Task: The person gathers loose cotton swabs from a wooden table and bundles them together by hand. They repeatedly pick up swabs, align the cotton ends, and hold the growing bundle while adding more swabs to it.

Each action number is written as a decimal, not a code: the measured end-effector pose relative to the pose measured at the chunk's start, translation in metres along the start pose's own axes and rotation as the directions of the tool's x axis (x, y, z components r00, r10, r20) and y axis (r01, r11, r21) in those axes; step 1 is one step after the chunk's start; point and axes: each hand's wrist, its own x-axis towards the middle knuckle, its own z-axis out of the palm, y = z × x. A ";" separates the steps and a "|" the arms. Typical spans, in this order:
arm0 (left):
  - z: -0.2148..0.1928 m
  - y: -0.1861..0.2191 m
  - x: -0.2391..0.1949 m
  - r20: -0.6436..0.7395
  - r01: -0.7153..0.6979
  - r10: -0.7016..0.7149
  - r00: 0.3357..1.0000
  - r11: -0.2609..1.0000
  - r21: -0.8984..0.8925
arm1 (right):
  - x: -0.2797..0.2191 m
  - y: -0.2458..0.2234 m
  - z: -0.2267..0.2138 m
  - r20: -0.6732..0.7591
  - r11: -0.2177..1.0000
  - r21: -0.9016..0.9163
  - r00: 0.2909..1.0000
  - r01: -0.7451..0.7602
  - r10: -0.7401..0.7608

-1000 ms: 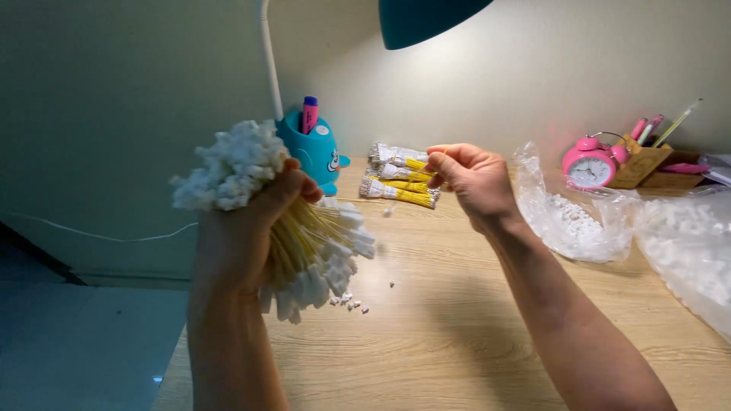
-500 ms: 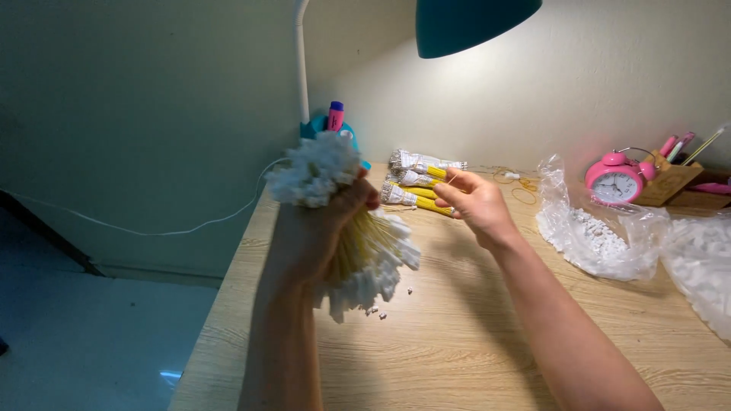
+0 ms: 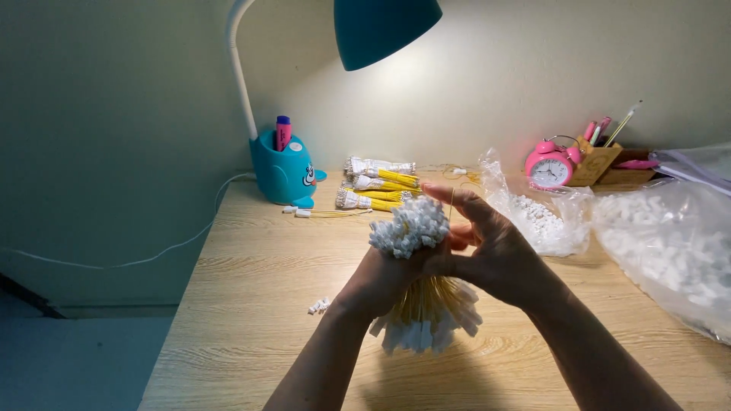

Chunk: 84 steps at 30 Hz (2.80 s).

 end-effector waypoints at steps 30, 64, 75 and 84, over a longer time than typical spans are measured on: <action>-0.021 -0.011 0.000 0.398 -0.070 -0.047 0.916 0.959 0.275 | -0.016 -0.038 -0.006 0.228 0.658 -0.746 0.968 0.101 0.109; -0.019 -0.030 0.008 0.617 -0.214 0.091 0.782 0.968 0.128 | 0.069 -0.073 -0.009 0.419 0.403 -0.906 0.421 0.132 0.805; -0.027 -0.065 0.034 0.355 0.011 0.099 0.930 0.956 -0.294 | 0.036 -0.027 -0.059 0.383 0.703 -0.638 0.663 -0.315 0.644; -0.035 -0.071 0.039 0.152 0.163 -0.091 0.984 0.801 -0.576 | 0.004 -0.001 -0.064 0.387 0.913 -0.407 0.908 0.016 0.157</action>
